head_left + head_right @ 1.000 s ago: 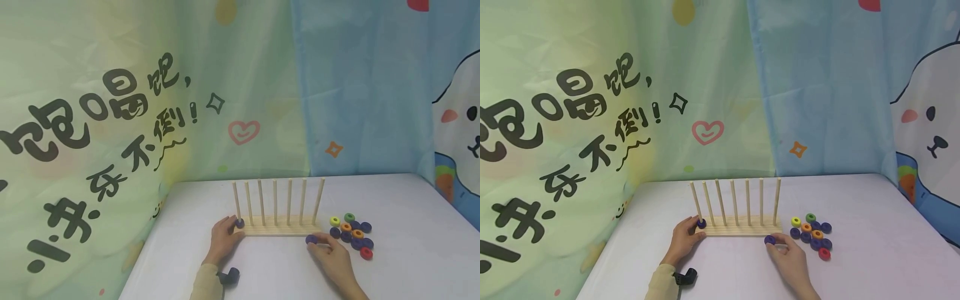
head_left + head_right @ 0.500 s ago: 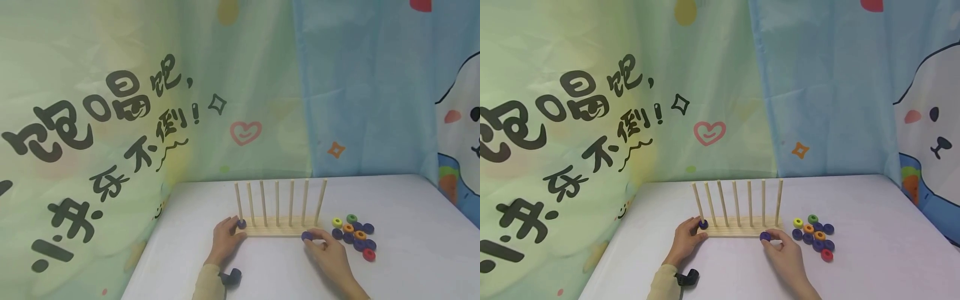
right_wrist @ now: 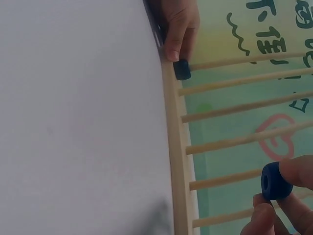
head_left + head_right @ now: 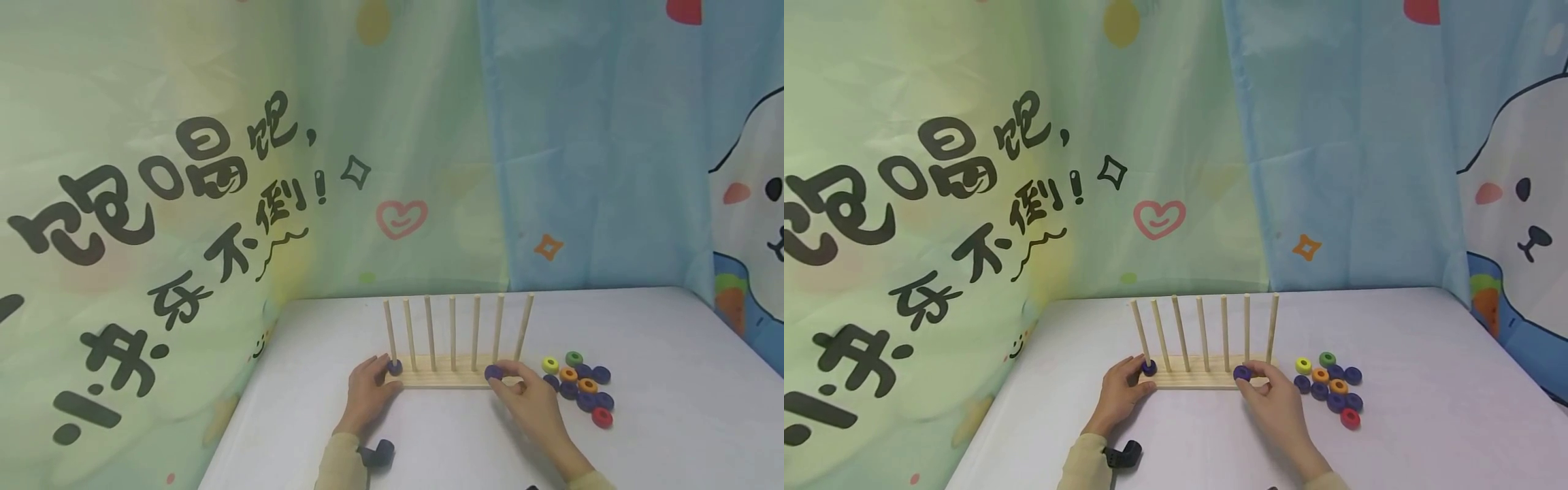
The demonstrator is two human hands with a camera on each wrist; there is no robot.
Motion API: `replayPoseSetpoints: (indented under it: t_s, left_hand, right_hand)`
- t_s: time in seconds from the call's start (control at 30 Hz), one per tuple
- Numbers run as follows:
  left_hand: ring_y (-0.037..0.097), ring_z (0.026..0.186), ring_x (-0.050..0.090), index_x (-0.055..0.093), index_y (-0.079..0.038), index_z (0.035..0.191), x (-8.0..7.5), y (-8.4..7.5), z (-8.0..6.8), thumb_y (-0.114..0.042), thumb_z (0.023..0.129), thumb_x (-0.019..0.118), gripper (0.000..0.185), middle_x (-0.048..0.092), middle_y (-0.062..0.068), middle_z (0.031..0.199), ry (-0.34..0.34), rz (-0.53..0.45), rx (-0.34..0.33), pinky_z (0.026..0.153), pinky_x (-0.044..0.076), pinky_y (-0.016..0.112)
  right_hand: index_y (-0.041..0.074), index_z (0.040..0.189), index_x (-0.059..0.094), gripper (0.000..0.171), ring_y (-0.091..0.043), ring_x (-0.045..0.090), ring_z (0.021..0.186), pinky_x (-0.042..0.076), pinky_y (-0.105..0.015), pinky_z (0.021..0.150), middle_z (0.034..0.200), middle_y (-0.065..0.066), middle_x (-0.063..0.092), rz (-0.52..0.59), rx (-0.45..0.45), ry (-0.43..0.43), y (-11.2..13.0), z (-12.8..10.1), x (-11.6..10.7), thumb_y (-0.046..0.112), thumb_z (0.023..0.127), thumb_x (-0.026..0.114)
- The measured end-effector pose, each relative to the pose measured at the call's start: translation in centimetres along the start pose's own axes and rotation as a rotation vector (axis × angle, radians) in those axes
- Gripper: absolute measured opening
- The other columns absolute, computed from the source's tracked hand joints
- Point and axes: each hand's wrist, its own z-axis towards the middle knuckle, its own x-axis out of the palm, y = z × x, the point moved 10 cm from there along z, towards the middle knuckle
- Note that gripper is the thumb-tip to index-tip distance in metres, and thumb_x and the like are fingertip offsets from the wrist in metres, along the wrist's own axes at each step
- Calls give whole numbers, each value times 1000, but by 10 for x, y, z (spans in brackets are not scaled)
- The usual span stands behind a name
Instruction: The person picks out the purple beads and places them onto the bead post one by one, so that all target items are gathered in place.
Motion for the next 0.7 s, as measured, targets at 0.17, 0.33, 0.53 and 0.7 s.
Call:
replayPoseSetpoints:
  t_s: [0.17,0.33,0.53,0.7]
  left_hand:
    - [30,122,42,55,-14,124,0,0,0,-35,72,72,58,55,5,126,3,3,3,103,24,52]
    - [31,121,42,55,-13,124,0,-2,0,-33,72,72,58,55,6,126,3,2,5,103,25,52]
    - [31,121,43,56,-12,124,-1,-3,1,-33,72,73,58,55,7,125,-3,2,20,103,26,51]
    - [30,121,43,56,-13,124,0,-1,1,-34,72,72,59,55,5,126,1,4,16,103,26,51]
  right_hand:
    - [19,111,60,38,-9,51,52,41,-23,40,100,1,64,-7,-31,-12,12,5,1,37,79,68]
    - [20,109,61,34,-9,52,53,42,-23,41,98,3,64,-23,-105,-27,27,9,-1,35,79,68]
    - [20,107,61,31,-9,51,54,41,-22,41,95,2,64,-32,-159,-36,44,14,-1,33,80,68]
    - [17,108,62,33,-9,50,54,40,-22,40,93,2,64,-18,-190,-25,56,18,2,32,80,68]
